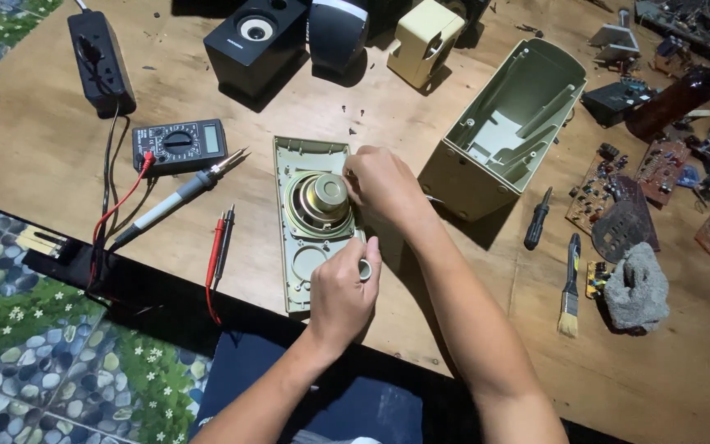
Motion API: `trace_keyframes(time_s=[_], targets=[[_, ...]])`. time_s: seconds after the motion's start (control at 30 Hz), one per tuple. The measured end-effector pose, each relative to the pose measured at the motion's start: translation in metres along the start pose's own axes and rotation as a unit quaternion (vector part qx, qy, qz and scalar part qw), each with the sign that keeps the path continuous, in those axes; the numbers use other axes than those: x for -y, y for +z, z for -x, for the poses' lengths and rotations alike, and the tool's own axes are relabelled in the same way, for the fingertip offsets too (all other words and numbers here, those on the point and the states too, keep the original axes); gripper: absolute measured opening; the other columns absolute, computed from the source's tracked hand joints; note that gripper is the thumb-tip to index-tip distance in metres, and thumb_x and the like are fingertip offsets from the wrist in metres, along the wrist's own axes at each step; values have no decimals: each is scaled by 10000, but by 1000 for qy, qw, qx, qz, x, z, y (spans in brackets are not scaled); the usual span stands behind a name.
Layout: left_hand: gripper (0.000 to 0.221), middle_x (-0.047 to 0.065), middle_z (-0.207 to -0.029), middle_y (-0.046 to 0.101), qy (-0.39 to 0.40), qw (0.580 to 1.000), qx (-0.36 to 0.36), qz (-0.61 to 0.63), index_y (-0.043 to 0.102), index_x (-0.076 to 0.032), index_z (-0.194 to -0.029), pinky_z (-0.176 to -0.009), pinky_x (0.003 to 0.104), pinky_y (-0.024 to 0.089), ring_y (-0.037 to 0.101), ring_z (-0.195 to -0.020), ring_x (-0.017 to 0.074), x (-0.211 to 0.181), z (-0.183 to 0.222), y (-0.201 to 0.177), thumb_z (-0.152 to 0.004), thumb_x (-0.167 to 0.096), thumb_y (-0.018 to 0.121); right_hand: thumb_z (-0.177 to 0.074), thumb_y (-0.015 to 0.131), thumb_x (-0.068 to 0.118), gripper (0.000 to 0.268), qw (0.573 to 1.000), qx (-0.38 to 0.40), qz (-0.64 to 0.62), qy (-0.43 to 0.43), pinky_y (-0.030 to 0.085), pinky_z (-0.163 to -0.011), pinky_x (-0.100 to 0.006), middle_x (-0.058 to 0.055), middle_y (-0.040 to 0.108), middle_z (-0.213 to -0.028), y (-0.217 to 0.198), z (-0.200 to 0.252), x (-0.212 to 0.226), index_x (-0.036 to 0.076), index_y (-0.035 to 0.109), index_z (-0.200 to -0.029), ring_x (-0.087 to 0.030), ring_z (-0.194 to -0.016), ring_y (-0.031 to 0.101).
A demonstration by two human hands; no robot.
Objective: Disassembling a speaker driver by removing screws with a screwdriver on a repair bench.
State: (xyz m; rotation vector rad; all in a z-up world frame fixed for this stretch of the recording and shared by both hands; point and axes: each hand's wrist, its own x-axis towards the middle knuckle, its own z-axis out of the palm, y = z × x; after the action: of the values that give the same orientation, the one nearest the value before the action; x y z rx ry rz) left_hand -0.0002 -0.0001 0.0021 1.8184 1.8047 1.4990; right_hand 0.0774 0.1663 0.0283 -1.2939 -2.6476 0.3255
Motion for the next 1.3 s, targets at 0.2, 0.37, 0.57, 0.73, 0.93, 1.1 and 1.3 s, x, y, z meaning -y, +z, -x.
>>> trace_keyframes(time_s=[0.2,0.37,0.57,0.73,0.93,1.1,1.3], targets=[[415,63,-449,478,17,999,28,-34,484,-147,-648,-396,324,466,582,-406,266,-12,3,-13,-1049,-220,564,-790,742,65,56,997,27,-31,-68,627,-669,-435,-133,695,-845,7,-10,-13,91,750,-838,-355,-755,749],[418,47,-448,463,27,997,27,-64,473,-156,-647,-394,319,470,586,-410,258,-14,6,-15,-1046,-231,573,-770,765,75,93,992,27,-70,-99,611,-664,-481,-185,693,-823,2,-8,-11,25,719,-833,-413,-751,734],[403,40,-454,457,36,996,34,-72,474,-153,-661,-396,325,479,591,-418,253,-12,6,-18,-1047,-229,557,-781,790,162,172,988,20,-98,-115,596,-675,-477,-197,691,-791,2,-9,-14,21,702,-823,-413,-762,721],[401,23,-456,449,48,995,31,-80,468,-161,-660,-390,314,472,586,-413,244,-11,7,-17,-1044,-230,556,-782,821,214,176,987,6,-107,-123,601,-697,-426,-149,711,-790,-3,-6,-13,76,728,-839,-352,-777,733],[404,22,-456,436,41,996,23,-81,457,-168,-659,-394,309,474,587,-416,243,-10,8,-18,-1042,-239,562,-793,839,200,152,987,12,-106,-120,607,-723,-397,-136,736,-812,-2,-6,-11,87,765,-864,-326,-793,739],[398,32,-457,453,47,995,26,-79,457,-164,-662,-386,316,479,597,-409,243,-12,6,-18,-1040,-227,564,-796,838,216,147,987,15,-107,-120,608,-734,-401,-123,745,-844,2,-8,-18,108,765,-864,-326,-808,743],[389,36,-467,469,48,995,25,-88,464,-162,-672,-389,333,487,615,-428,254,-11,6,-17,-1038,-241,567,-817,837,219,135,986,7,-101,-135,613,-747,-399,-121,750,-872,-1,-7,-17,117,771,-875,-325,-829,748]])
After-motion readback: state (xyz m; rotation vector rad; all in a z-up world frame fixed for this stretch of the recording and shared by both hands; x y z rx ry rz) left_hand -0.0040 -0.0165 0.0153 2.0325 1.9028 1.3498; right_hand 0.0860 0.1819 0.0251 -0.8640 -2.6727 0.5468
